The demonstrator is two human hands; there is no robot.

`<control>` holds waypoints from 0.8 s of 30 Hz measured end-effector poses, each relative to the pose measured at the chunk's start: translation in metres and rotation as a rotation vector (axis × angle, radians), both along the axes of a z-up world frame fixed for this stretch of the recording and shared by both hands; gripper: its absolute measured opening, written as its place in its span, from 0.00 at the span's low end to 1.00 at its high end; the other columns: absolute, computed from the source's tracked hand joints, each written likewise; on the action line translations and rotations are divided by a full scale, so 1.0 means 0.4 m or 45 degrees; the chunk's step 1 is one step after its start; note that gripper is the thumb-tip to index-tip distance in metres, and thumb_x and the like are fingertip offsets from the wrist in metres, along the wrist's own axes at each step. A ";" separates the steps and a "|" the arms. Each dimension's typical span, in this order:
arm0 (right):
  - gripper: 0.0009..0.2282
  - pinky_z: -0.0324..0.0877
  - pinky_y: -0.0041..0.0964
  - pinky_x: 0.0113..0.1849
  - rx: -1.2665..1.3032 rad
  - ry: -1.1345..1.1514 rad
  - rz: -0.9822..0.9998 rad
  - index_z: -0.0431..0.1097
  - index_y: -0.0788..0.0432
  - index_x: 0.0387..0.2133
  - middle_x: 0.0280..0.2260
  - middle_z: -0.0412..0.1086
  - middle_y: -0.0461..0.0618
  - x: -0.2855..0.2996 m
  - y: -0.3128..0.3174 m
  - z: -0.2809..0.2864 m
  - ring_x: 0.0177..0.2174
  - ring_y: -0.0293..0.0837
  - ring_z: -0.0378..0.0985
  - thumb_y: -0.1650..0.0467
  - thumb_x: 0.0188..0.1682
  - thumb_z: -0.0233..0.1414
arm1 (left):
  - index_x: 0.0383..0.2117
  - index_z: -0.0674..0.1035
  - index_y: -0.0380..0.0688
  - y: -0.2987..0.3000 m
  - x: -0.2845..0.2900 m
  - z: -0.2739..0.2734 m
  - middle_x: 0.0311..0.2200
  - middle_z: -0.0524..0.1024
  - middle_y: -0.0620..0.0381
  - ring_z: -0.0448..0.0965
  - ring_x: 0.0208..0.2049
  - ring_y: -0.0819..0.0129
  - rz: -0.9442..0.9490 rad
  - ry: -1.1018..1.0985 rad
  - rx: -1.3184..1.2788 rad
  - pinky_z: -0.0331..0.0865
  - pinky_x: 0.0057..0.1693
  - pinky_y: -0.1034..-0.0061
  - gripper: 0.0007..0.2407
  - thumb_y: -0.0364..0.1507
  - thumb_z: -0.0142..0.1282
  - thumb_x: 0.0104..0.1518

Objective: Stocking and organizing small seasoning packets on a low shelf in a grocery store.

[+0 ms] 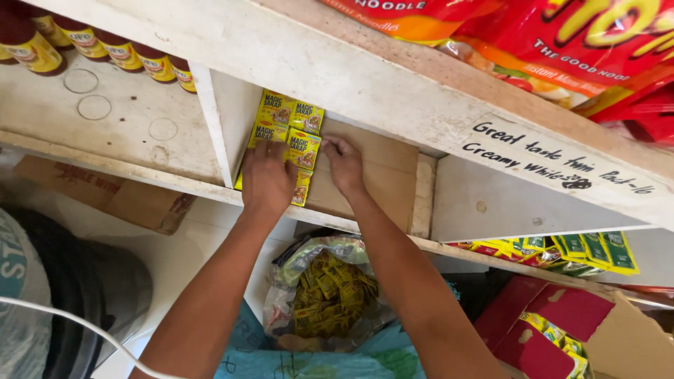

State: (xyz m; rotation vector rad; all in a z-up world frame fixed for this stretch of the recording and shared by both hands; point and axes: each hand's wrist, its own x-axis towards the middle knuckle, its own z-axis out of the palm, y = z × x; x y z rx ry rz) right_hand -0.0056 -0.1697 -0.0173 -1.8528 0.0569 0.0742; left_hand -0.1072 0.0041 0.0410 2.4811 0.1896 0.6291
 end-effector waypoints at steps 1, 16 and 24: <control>0.10 0.75 0.37 0.44 0.006 0.004 -0.001 0.80 0.51 0.44 0.34 0.79 0.47 0.010 0.007 -0.007 0.37 0.36 0.78 0.67 0.50 0.59 | 0.42 0.82 0.50 0.001 -0.019 0.005 0.42 0.75 0.51 0.78 0.42 0.48 -0.001 0.004 0.006 0.74 0.46 0.58 0.13 0.29 0.59 0.49; 0.09 0.74 0.38 0.36 -0.157 -0.134 -0.044 0.80 0.54 0.40 0.29 0.77 0.49 -0.025 0.045 0.012 0.32 0.40 0.77 0.69 0.48 0.61 | 0.45 0.82 0.49 -0.021 -0.159 0.005 0.48 0.75 0.51 0.73 0.49 0.48 -0.108 0.061 0.177 0.69 0.48 0.57 0.16 0.32 0.60 0.49; 0.20 0.78 0.48 0.44 -0.530 0.285 0.017 0.75 0.55 0.48 0.41 0.78 0.54 -0.059 0.027 0.062 0.43 0.52 0.81 0.57 0.49 0.54 | 0.54 0.78 0.52 -0.037 -0.158 0.003 0.55 0.71 0.49 0.68 0.55 0.48 -0.213 0.210 0.196 0.62 0.57 0.52 0.23 0.42 0.59 0.50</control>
